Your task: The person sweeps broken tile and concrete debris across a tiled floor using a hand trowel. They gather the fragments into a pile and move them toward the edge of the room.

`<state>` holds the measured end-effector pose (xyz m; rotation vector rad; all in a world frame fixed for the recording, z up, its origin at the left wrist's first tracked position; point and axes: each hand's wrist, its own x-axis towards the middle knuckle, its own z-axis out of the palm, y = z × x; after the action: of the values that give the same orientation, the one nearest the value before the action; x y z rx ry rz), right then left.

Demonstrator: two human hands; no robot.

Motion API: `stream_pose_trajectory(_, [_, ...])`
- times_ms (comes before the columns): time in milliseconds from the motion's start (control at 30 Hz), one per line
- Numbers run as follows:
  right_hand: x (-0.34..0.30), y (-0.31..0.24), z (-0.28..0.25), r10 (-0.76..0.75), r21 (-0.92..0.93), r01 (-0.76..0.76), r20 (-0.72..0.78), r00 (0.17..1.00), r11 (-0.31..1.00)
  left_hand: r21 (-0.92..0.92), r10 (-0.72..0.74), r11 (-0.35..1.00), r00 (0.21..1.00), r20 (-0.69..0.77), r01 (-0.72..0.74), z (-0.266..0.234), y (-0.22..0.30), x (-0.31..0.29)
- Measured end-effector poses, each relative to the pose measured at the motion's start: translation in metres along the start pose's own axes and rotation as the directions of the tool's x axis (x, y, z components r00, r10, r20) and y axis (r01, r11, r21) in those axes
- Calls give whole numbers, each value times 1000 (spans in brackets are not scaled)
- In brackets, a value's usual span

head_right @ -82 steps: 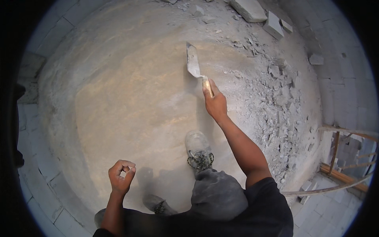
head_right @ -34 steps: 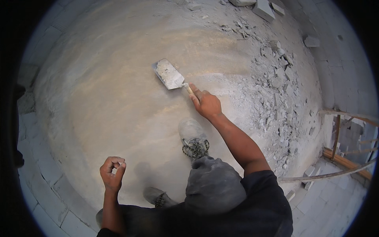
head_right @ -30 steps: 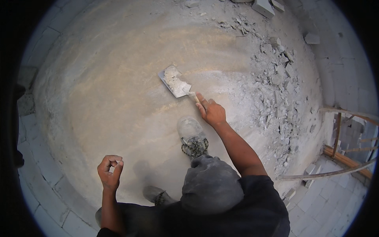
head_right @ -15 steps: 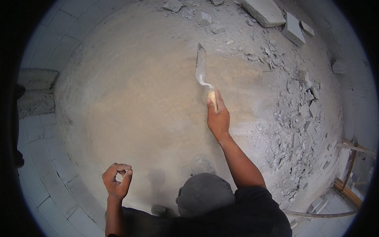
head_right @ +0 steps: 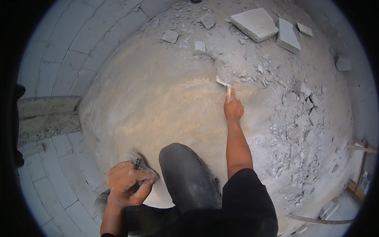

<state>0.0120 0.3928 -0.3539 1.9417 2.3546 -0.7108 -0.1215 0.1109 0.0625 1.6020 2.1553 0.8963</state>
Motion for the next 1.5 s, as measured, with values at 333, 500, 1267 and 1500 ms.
stream_pose_trajectory(333, [48,23,-169,544,953,-299,274,794,-43,-524,298,796,950,-96,-303,14,-43,85])
stream_pose_trajectory(500, [-21,-152,-44,-121,560,123,-42,992,819,-802,296,531,947,-127,-273,40,-76,155])
stream_pose_trajectory(1267, [7,-117,-91,799,962,-151,-94,594,226,-895,524,445,812,256,-5,53,-182,203])
stream_pose_trajectory(1500, [-128,-298,89,-300,48,298,258,918,953,-910,422,412,874,241,51,66,-177,235])
